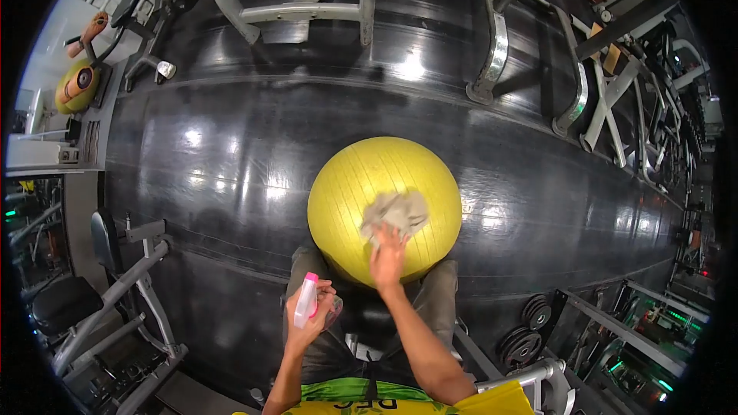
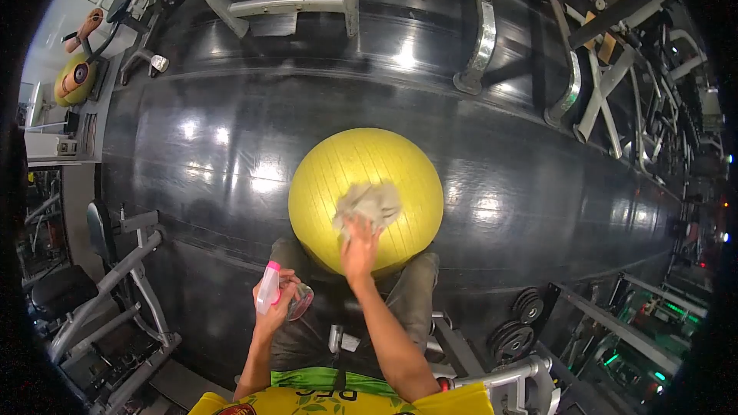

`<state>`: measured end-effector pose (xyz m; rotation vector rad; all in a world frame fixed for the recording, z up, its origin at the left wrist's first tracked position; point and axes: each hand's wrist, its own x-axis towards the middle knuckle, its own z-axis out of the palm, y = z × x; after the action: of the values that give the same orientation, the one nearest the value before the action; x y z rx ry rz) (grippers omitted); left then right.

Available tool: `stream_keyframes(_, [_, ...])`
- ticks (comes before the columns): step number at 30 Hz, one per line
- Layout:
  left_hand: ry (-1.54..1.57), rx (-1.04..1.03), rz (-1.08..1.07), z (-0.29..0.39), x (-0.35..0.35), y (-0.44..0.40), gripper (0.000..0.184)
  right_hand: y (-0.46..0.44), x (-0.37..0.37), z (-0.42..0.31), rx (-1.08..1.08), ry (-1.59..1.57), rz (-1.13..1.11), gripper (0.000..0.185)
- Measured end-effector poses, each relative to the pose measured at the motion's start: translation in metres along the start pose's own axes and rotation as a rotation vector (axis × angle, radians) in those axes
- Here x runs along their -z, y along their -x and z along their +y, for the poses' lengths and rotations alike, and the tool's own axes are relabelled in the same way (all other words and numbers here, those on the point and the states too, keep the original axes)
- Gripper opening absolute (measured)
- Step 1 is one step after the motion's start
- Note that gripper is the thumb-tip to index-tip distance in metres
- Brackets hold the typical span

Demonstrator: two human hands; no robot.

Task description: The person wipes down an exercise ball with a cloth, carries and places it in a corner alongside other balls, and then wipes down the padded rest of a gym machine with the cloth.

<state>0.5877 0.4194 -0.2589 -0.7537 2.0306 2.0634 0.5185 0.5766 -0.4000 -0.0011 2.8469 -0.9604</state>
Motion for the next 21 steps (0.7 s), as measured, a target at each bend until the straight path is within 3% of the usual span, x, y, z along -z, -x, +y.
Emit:
stream_keyframes(2, [0.071, 0.061, 0.001, 0.001, -0.004, -0.004, 0.021, 0.040, -0.011, 0.001, 0.022, -0.097, -0.106, 0.047])
stream_keyframes(3, [0.069, 0.051, -0.002, 0.000, -0.007, -0.008, 0.021, 0.045, 0.000, -0.008, 0.046, -0.155, -0.110, 0.031])
stream_keyframes(4, [0.055, 0.021, -0.004, -0.002, -0.009, -0.009, 0.021, 0.049, 0.001, -0.011, 0.051, -0.164, -0.109, 0.031])
stream_keyframes(6, [0.013, 0.000, -0.016, 0.001, -0.008, -0.005, 0.021, 0.060, 0.007, -0.010, -0.376, -0.256, -0.348, 0.023])
stream_keyframes(8, [0.011, 0.001, -0.031, -0.003, -0.006, -0.004, 0.022, 0.047, 0.025, 0.017, -0.437, -0.468, -0.330, 0.035])
stream_keyframes(10, [0.037, 0.017, -0.040, -0.005, -0.004, -0.005, 0.021, 0.018, 0.046, 0.042, -0.604, -0.592, -0.181, 0.045])
stream_keyframes(12, [0.068, 0.045, -0.052, -0.006, -0.002, -0.006, 0.021, -0.027, 0.075, 0.041, -0.517, -0.808, 0.278, 0.047])
stream_keyframes(14, [0.048, 0.048, -0.076, -0.007, -0.002, -0.010, 0.021, -0.075, 0.105, 0.057, -0.371, -0.696, 0.373, 0.049])
stream_keyframes(15, [0.051, 0.054, -0.079, -0.007, -0.002, -0.012, 0.021, -0.096, 0.102, 0.081, -0.373, -0.413, 0.434, 0.049])
stream_keyframes(18, [0.024, 0.066, -0.070, -0.007, -0.003, -0.017, 0.022, -0.143, 0.103, 0.079, -0.292, -0.346, 0.365, 0.046])
stream_keyframes(20, [-0.032, 0.061, -0.090, -0.006, -0.003, -0.019, 0.021, -0.155, 0.081, 0.062, -0.421, -0.237, 0.025, 0.036])
stream_keyframes(21, [-0.031, 0.064, -0.086, -0.006, -0.003, -0.019, 0.021, -0.151, 0.056, 0.056, -0.241, -0.025, -0.005, 0.032])
